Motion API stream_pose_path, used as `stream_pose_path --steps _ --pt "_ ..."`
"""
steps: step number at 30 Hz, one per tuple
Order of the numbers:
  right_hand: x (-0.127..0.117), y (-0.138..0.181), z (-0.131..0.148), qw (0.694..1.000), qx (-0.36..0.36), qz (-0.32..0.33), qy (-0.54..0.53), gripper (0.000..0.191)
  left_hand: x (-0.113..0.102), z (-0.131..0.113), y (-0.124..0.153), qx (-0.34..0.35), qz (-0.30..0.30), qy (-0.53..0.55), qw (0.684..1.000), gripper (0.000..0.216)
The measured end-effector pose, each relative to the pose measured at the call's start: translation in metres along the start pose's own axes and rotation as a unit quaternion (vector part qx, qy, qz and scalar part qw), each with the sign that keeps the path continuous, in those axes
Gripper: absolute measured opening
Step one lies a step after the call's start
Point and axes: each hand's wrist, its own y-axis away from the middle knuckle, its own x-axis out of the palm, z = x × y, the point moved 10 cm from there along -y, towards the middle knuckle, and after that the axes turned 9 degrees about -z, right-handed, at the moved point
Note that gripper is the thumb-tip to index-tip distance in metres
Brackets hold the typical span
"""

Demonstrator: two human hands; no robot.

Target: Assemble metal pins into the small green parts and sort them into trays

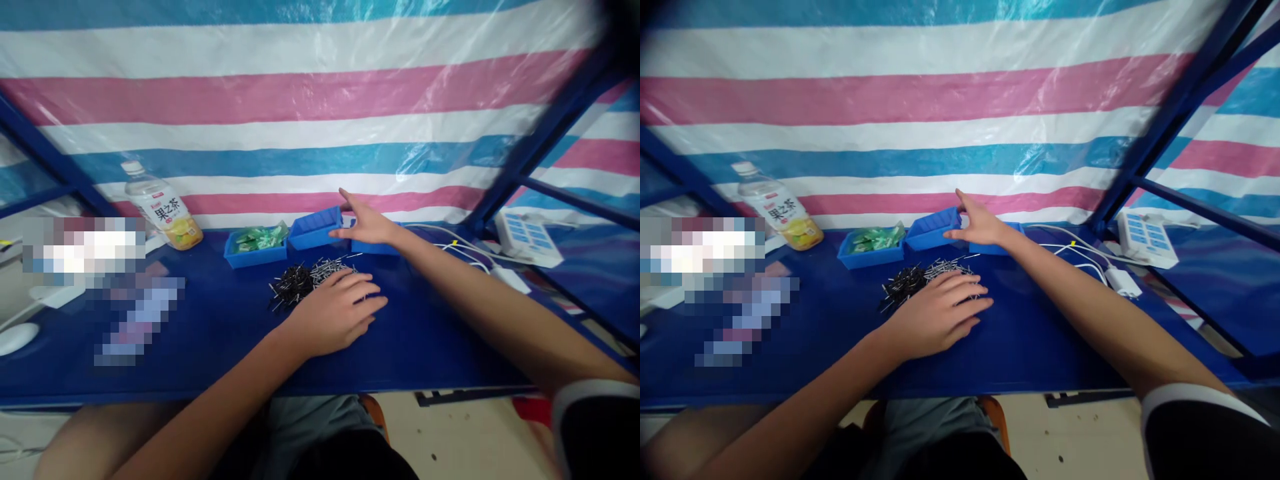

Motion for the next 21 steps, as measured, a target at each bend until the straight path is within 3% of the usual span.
stream_pose_path --steps 2,5,9,14,17,21 --pt "0.003 0.002 -0.003 0.999 -0.021 0.022 0.045 0.117 -0.023 0.026 0.003 -0.062 -0.034 -0.001 0.997 0.039" --pt "0.010 0.008 -0.007 0.990 -0.065 0.056 0.115 0.084 -0.054 0.082 0.019 -0.163 -0.075 -0.055 0.982 0.041" --pt "0.019 0.020 -0.016 0.978 -0.094 0.099 0.161 0.047 -0.070 0.157 0.058 -0.283 -0.069 -0.146 0.945 0.052" --pt "0.012 0.035 -0.006 0.982 -0.103 0.073 0.143 0.056 -0.069 0.208 0.095 -0.387 -0.035 -0.170 0.905 0.060" --pt "0.005 0.042 0.006 0.983 -0.111 0.053 0.139 0.064 -0.069 0.223 0.098 -0.445 -0.010 -0.179 0.878 0.059" --pt "0.001 0.045 0.020 0.982 -0.120 0.041 0.137 0.063 -0.065 0.242 0.092 -0.504 0.027 -0.186 0.843 0.080"
